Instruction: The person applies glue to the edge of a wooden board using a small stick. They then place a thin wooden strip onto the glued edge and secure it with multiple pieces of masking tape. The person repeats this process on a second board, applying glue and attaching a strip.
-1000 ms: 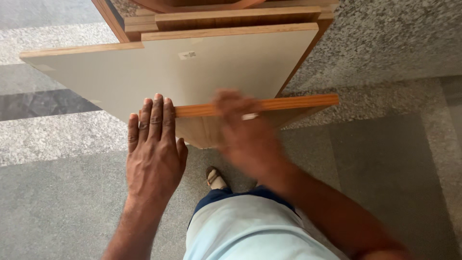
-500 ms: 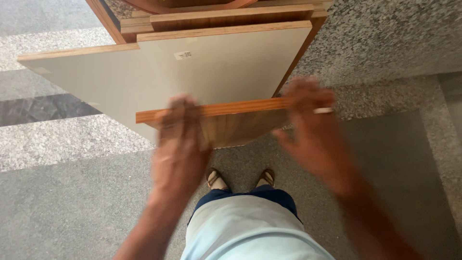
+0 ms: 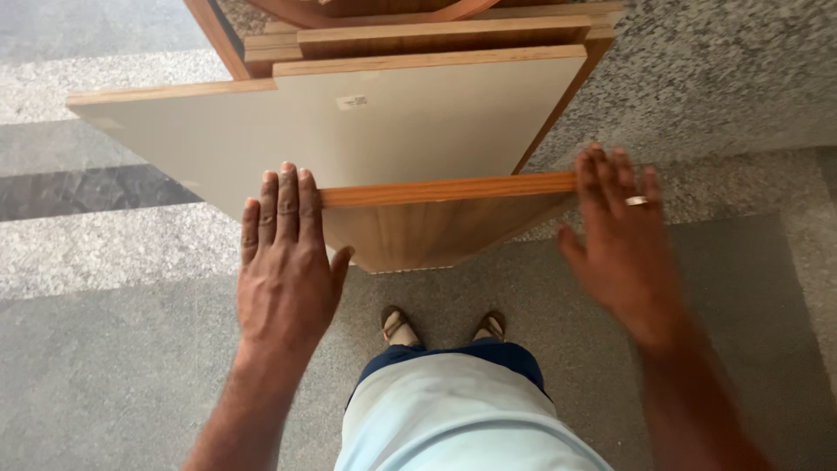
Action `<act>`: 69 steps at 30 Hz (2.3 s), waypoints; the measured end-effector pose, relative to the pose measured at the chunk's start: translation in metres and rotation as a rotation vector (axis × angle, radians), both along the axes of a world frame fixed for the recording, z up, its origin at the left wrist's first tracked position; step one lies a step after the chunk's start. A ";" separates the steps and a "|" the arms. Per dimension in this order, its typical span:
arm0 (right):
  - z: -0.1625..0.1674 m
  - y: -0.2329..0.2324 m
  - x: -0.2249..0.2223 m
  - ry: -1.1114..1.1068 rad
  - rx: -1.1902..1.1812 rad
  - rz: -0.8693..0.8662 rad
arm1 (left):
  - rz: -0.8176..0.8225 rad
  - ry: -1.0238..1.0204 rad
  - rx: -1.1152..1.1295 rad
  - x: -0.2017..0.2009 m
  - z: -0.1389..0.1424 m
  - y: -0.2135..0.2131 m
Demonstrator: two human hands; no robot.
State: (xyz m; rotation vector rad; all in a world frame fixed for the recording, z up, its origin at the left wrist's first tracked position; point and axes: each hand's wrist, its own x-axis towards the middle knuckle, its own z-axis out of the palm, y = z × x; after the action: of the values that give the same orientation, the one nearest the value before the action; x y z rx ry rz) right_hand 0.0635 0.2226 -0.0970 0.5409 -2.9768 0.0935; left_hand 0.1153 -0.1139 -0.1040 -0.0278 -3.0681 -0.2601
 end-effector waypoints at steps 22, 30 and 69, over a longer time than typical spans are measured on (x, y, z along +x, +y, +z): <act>-0.005 -0.118 -0.034 0.107 -0.129 0.324 | -0.175 0.211 0.076 -0.019 0.006 -0.017; -0.013 -0.094 -0.041 0.076 -0.151 0.290 | -0.165 0.231 0.132 -0.016 0.000 -0.025; 0.008 -0.060 -0.035 -0.328 -0.143 0.110 | -0.314 0.208 -0.016 -0.045 0.015 -0.024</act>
State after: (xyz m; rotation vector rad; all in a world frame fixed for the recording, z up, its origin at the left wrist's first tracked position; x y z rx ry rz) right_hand 0.0288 0.1628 -0.0886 0.7340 -3.2151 0.4412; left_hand 0.0703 -0.1380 -0.0895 -0.5067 -2.8466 -0.2301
